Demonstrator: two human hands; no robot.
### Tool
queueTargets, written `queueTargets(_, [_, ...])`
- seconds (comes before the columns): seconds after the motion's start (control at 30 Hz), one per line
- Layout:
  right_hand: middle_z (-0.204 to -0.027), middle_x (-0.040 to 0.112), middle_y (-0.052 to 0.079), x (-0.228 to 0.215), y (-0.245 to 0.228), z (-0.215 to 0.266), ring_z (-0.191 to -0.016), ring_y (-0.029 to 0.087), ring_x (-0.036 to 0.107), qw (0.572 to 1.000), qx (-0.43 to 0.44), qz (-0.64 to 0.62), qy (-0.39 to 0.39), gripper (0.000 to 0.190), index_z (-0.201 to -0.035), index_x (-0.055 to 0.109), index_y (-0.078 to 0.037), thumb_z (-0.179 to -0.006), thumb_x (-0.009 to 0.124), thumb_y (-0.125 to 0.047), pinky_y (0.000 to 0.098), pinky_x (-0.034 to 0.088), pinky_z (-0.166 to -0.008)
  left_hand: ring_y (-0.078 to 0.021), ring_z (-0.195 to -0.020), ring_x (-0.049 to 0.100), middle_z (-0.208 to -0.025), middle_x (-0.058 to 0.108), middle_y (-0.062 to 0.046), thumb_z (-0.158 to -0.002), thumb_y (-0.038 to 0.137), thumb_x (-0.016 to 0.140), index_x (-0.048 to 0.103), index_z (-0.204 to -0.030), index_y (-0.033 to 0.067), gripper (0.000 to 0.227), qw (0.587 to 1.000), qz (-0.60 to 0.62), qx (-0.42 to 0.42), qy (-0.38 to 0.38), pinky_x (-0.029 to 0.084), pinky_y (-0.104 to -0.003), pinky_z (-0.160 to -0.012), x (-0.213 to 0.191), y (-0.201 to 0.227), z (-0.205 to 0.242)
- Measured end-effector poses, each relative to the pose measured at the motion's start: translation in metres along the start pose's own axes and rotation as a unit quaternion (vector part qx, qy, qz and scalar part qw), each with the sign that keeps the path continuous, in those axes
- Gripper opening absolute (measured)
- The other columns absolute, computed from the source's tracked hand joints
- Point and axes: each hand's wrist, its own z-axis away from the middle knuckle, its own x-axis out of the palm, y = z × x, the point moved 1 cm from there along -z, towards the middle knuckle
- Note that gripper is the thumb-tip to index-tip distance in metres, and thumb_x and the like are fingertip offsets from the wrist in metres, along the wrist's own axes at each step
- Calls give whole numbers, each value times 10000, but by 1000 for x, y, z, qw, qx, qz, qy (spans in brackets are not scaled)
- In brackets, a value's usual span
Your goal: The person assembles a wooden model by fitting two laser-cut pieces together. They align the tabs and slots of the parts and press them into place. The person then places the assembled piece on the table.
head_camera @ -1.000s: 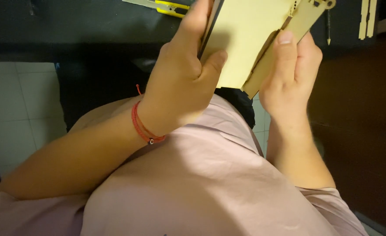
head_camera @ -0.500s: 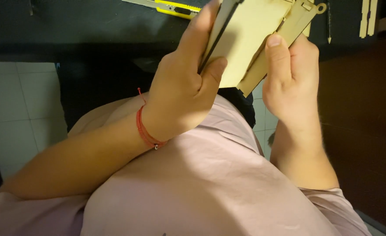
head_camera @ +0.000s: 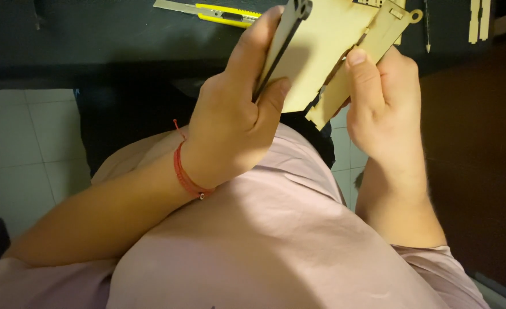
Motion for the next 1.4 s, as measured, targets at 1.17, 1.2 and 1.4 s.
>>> queueTargets(1.17, [-746, 239, -18, 23, 13, -3, -728, 130, 204, 989, -48, -57, 126, 350, -805, 254, -96, -1126, 350, -195, 343, 186, -673, -361, -1462, 597, -1671, 393, -45, -1057, 166, 496, 187, -1562, 148, 592, 995, -9, 12, -97, 478, -367, -1142, -3, 4, -6])
queueTargets(1.2, [-746, 239, -18, 23, 15, -4, -728, 130, 204, 989, -47, -57, 125, 350, -805, 254, -96, -1126, 350, -195, 343, 186, -673, -361, -1462, 597, -1671, 393, -45, -1057, 166, 496, 187, -1562, 148, 592, 995, -8, 11, -97, 478, -367, -1142, -4, 4, -7])
queueTargets(1.4, [-793, 359, 60, 21, 14, -2, -752, 194, 306, 987, -76, 46, 133, 321, -884, 386, -4, -1162, 344, -161, 389, 262, -699, -358, -1331, 704, -1710, 379, 9, -1063, 160, 508, 163, -1587, 202, 629, 994, -7, 21, -108, 542, -339, -1049, -5, 4, -4])
